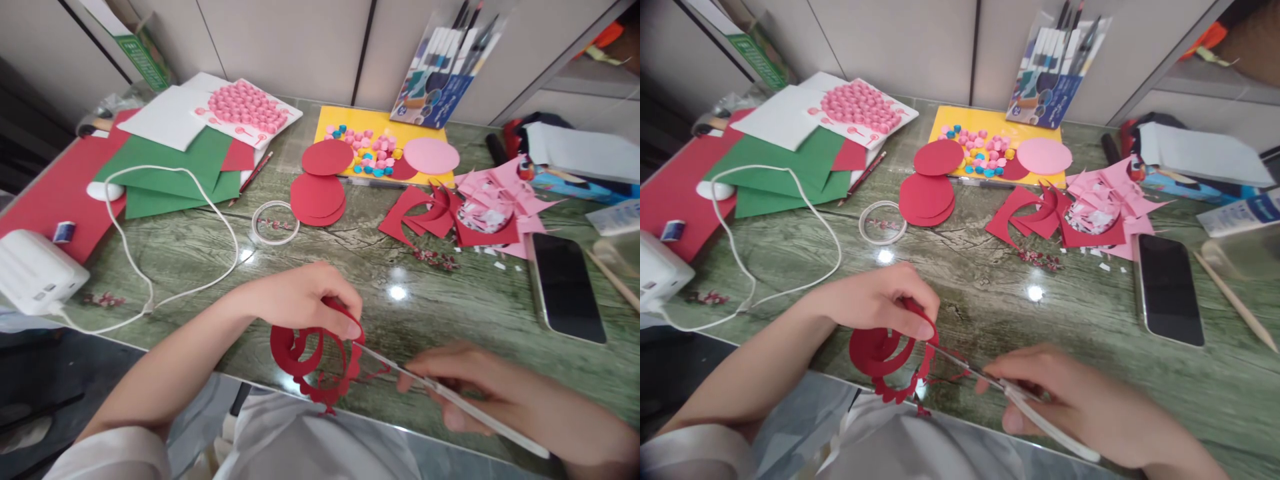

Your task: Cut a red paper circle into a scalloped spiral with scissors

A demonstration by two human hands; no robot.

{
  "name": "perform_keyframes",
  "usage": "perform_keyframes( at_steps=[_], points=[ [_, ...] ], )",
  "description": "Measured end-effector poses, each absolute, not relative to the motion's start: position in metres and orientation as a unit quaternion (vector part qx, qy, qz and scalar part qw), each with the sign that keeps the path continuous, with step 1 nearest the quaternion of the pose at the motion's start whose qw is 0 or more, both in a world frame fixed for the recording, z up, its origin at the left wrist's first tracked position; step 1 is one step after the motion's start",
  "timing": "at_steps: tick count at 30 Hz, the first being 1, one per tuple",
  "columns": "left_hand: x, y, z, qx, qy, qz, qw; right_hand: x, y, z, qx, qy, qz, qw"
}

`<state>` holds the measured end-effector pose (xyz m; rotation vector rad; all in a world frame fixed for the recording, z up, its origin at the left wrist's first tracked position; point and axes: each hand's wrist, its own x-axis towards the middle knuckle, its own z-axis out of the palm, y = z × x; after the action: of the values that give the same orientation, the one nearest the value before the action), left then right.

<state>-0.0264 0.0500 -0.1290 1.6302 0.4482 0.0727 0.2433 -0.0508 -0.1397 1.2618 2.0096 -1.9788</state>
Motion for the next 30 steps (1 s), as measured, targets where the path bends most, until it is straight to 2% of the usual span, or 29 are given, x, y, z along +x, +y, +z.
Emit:
perform_keyframes(
  at_steps=[3, 9, 15, 23, 30],
  points=[
    [-0.027, 0.05, -0.129, 0.718, 0.217, 0.059, 0.659, 0.244, -0.051, -0.138, 0.43, 0.598, -0.676, 0.003],
    [-0.023, 0.043, -0.135, 0.644, 0.32, 0.214, 0.66, 0.242, -0.053, -0.14, 0.419, 0.48, -0.765, -0.093],
    [-0.01, 0.031, -0.145, 0.596, 0.33, 0.315, 0.661, 0.231, -0.05, -0.147, 0.354, 0.489, -0.777, -0.18],
    [0.003, 0.01, -0.159, 0.523, 0.399, 0.398, 0.64, 0.22, -0.051, -0.159, 0.314, 0.502, -0.77, -0.237],
    [0.006, 0.003, -0.16, 0.513, 0.424, 0.387, 0.638, 0.216, -0.055, -0.168, 0.308, 0.508, -0.759, -0.266]
  ],
)
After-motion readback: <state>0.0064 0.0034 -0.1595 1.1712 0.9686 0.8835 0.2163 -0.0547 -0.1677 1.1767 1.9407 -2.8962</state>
